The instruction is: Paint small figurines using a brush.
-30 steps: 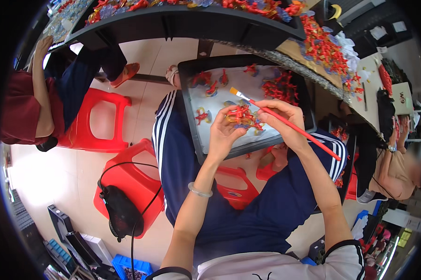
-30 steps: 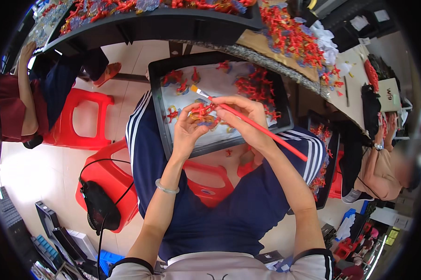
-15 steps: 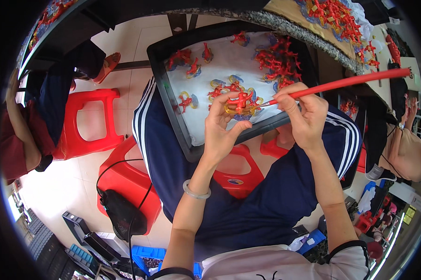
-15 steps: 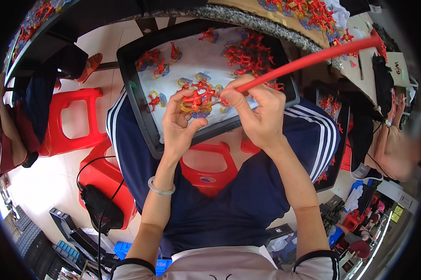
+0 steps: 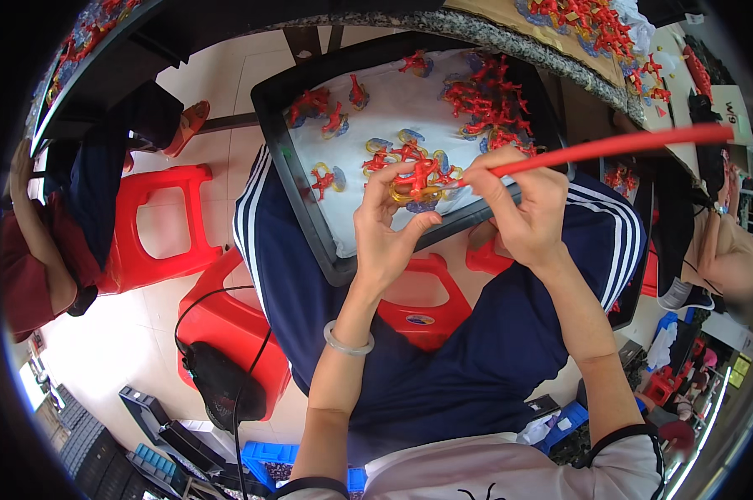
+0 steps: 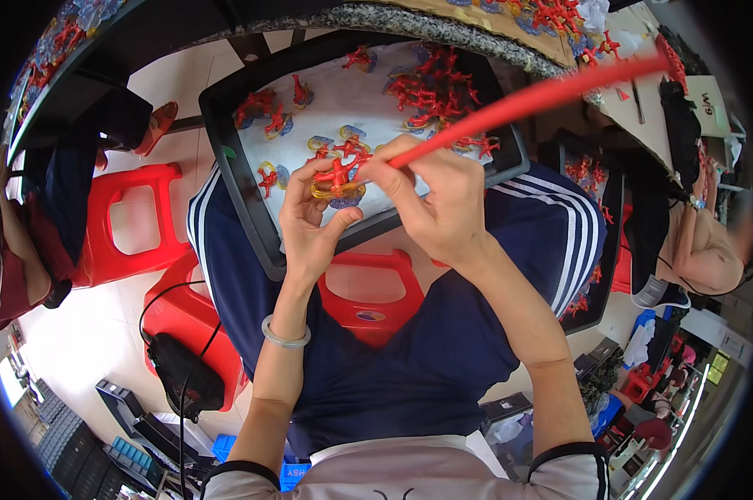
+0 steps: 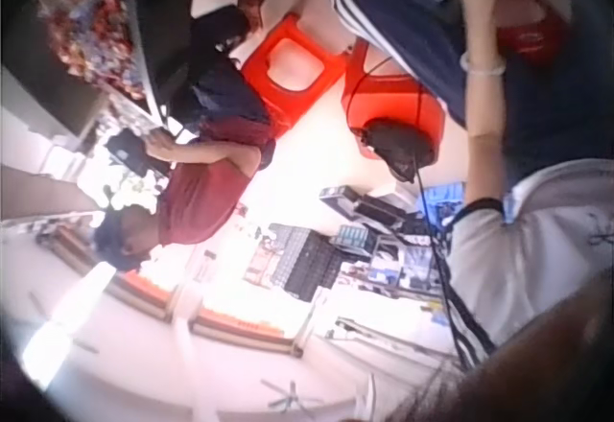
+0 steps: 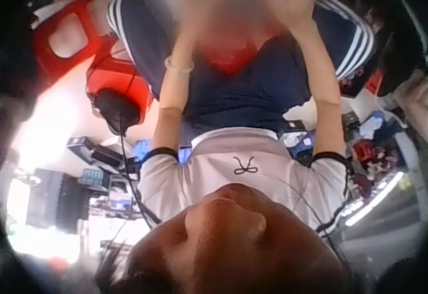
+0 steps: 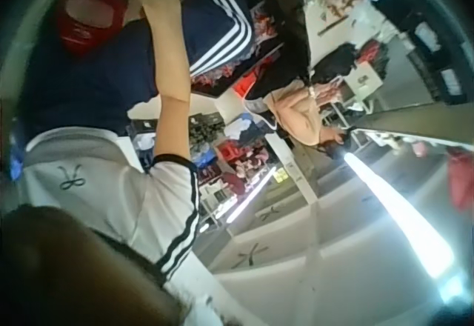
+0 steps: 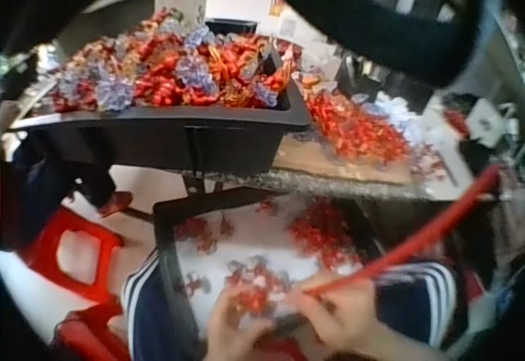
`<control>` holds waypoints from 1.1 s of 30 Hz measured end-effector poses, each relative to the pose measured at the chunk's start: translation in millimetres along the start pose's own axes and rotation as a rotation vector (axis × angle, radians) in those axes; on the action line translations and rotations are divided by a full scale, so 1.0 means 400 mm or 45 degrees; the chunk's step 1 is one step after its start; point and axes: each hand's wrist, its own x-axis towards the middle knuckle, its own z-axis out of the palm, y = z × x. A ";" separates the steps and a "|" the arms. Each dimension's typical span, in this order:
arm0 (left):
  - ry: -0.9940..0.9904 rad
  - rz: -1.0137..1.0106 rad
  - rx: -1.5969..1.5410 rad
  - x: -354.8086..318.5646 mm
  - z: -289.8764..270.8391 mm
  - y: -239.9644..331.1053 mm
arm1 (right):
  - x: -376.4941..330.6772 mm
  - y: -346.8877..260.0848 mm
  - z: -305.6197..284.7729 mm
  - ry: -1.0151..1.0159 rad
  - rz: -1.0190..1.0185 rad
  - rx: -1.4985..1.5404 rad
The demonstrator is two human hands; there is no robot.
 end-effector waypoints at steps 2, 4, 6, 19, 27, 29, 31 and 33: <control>0.013 -0.023 -0.039 -0.001 -0.007 -0.001 | 0.007 -0.006 -0.009 -0.033 -0.016 -0.184; 0.009 -0.014 -0.014 0.002 -0.005 0.004 | -0.008 0.001 0.013 0.012 0.022 0.073; 0.005 -0.005 0.008 0.002 0.000 0.001 | -0.004 0.004 0.011 -0.044 -0.018 0.100; -0.057 -0.086 0.192 -0.009 0.019 -0.002 | 0.007 0.018 -0.025 -0.003 -0.071 0.105; -0.143 -0.087 0.165 -0.014 0.037 -0.003 | 0.002 0.016 -0.026 -0.043 -0.038 -0.014; -0.119 -0.048 0.202 -0.012 0.033 -0.005 | 0.000 0.017 -0.027 -0.068 0.031 0.057; -0.094 -0.009 0.241 -0.013 0.027 -0.006 | 0.006 0.012 -0.031 -0.011 -0.120 -0.235; -0.044 -0.056 0.165 -0.017 0.021 -0.003 | 0.005 0.014 -0.027 0.003 -0.174 -0.205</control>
